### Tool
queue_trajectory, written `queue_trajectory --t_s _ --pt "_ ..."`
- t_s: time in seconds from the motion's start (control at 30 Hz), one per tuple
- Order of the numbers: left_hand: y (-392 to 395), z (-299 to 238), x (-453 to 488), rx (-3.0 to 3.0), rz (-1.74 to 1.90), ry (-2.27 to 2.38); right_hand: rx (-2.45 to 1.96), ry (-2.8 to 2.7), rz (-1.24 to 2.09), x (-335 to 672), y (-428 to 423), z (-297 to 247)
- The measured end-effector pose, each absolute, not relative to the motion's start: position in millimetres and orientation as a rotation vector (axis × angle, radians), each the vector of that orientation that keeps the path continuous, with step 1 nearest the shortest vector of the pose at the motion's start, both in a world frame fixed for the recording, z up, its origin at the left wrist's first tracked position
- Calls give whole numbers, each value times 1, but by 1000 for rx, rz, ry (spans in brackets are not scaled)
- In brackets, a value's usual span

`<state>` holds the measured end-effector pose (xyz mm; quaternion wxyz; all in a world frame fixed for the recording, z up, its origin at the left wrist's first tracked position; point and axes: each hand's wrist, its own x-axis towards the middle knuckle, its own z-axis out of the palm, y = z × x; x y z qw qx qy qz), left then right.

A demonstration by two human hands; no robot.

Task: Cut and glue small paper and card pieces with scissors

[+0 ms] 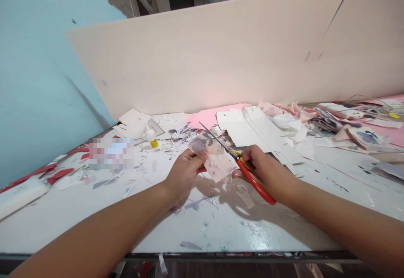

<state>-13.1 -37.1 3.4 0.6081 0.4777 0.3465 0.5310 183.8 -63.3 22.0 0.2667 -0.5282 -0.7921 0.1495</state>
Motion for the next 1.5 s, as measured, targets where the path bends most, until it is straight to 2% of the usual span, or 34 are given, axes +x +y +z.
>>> queue_trajectory --t_s 0.2,0.8,1.5 --pt "-37 4 -13 1071 1236 778 -1329 -1991 419 187 -59 15" --pt "-34 -1 -15 1184 1283 912 -1466 -2257 474 185 -68 26" --pt "-40 6 -10 1051 1237 744 -1447 -2308 299 183 -67 21"
